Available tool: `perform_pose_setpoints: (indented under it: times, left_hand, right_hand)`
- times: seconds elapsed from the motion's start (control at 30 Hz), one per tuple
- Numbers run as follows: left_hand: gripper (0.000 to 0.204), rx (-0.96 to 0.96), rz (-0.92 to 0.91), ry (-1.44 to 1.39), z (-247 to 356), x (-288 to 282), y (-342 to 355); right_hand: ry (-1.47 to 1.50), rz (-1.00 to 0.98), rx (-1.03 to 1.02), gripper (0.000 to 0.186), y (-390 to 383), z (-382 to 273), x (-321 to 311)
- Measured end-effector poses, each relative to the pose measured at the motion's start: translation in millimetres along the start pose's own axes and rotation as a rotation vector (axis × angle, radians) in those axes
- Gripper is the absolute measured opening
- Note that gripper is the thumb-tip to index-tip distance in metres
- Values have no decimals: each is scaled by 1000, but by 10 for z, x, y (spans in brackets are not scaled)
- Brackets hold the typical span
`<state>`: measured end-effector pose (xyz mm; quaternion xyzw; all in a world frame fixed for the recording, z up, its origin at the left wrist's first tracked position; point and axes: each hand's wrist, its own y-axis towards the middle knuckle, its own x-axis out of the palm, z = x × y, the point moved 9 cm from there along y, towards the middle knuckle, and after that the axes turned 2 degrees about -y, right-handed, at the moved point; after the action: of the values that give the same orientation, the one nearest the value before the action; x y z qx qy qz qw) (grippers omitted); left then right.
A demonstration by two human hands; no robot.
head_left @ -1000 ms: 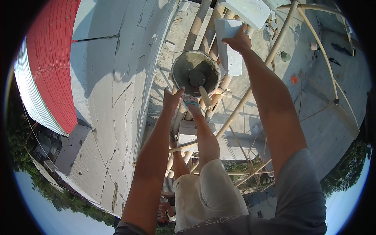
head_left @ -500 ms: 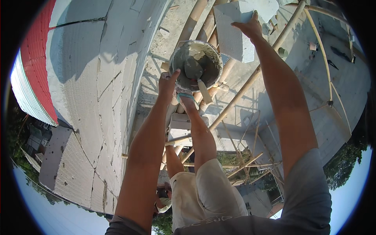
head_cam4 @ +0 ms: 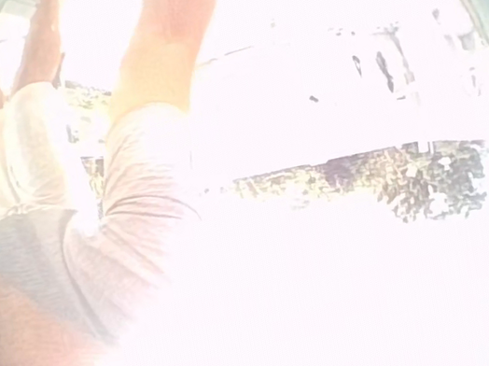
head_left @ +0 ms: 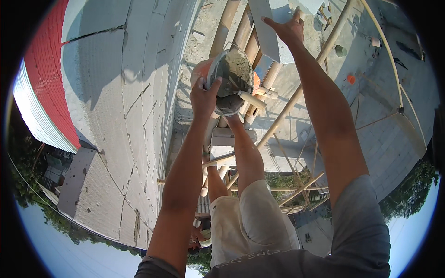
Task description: The person cuts a lightweight concrete block with a saw, applies mortar to the side of the cut block and a previously laid wall section using a trowel, and then places the block onto the wall, tapping it into place with the handle of a trowel and a hammer.
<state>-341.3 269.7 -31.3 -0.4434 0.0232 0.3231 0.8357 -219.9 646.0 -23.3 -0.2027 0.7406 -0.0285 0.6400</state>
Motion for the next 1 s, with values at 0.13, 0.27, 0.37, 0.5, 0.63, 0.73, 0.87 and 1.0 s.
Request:
perform_pose_setpoints:
  times: [0.13,0.27,0.37,0.5,0.63,0.73,0.87,1.0]
  left_hand:
    - [38,-1,115,-132,-78,-588,-258]
    - [36,-40,142,-440,22,-889,-577]
    - [34,10,151,-466,159,-1066,-780]
    - [29,128,100,-516,601,-1340,-1092]
    - [31,127,99,-503,781,-1583,-1224]
    - [19,102,88,-440,829,-1739,-1293]
    - [40,145,72,-194,997,-1881,-1460]
    - [40,234,122,196,1237,-1923,-1719]
  right_hand:
    - [371,118,-392,75,-1123,-506,-519]
    - [119,-112,-528,59,-2378,-571,-329]
    - [23,-403,-325,66,-2839,-330,-20]
    - [-21,-715,-170,63,-3273,-649,-193]
    - [-126,-733,-365,52,-3562,-964,-631]
    - [-159,-530,-575,49,-3584,-1289,-1035]
    - [-169,-345,-678,47,-3440,-1592,-1169]
    - [-182,-242,-732,39,-3687,-1725,-1067]
